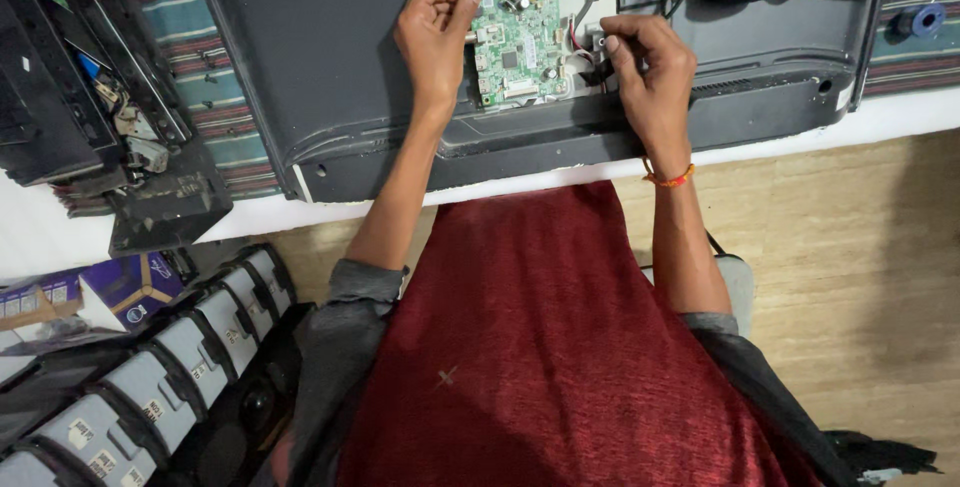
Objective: The person takes a plastic bottle of liquid from a shelf, wipes a circuit board with a tissue, seats the board into the back of a television chassis, and connects cables to the board. At the end the person reaches for a cordless drill lying on the bench.
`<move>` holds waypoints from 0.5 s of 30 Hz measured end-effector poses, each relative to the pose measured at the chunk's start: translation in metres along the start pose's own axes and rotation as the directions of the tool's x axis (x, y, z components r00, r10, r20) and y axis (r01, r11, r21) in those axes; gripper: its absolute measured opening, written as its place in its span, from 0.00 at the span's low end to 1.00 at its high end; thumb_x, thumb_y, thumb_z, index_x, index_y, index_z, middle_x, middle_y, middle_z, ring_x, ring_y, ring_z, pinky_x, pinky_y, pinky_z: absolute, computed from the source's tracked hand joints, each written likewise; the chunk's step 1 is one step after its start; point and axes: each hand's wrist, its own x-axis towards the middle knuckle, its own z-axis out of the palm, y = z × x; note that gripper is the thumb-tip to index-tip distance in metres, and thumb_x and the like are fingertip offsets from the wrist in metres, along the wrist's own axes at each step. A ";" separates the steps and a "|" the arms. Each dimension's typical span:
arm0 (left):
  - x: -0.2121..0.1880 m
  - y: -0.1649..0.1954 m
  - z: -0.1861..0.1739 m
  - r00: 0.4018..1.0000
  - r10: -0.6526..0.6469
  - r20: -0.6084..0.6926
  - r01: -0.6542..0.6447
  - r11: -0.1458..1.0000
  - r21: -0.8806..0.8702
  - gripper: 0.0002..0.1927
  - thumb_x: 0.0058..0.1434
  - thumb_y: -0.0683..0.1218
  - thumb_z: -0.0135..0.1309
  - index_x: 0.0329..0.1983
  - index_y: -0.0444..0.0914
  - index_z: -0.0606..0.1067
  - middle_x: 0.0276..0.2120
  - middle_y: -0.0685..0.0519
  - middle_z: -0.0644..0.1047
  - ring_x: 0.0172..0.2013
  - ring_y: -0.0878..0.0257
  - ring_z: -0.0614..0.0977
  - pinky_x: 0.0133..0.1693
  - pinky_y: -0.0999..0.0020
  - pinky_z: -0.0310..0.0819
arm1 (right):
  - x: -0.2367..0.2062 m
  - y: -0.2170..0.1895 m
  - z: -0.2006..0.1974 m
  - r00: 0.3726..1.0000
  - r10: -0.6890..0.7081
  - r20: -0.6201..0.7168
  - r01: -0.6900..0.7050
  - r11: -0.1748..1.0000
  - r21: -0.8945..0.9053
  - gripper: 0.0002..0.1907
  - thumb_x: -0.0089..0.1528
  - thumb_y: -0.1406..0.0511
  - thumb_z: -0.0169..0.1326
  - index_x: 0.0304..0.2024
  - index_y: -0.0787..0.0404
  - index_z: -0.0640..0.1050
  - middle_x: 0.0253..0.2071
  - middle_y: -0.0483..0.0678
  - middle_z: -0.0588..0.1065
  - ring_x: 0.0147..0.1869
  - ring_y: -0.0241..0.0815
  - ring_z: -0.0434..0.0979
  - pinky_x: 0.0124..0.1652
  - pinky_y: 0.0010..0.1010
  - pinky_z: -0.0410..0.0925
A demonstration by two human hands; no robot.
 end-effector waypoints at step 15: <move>-0.001 0.008 0.001 0.996 0.088 -0.008 -0.086 0.987 0.137 0.13 0.65 0.40 0.65 0.50 0.29 0.79 0.37 0.55 0.76 0.34 0.72 0.76 0.36 0.76 0.74 | 0.095 0.058 0.038 0.993 -0.115 -0.011 0.102 0.921 -0.375 0.13 0.70 0.67 0.67 0.37 0.67 0.77 0.28 0.56 0.74 0.32 0.55 0.73 0.34 0.43 0.63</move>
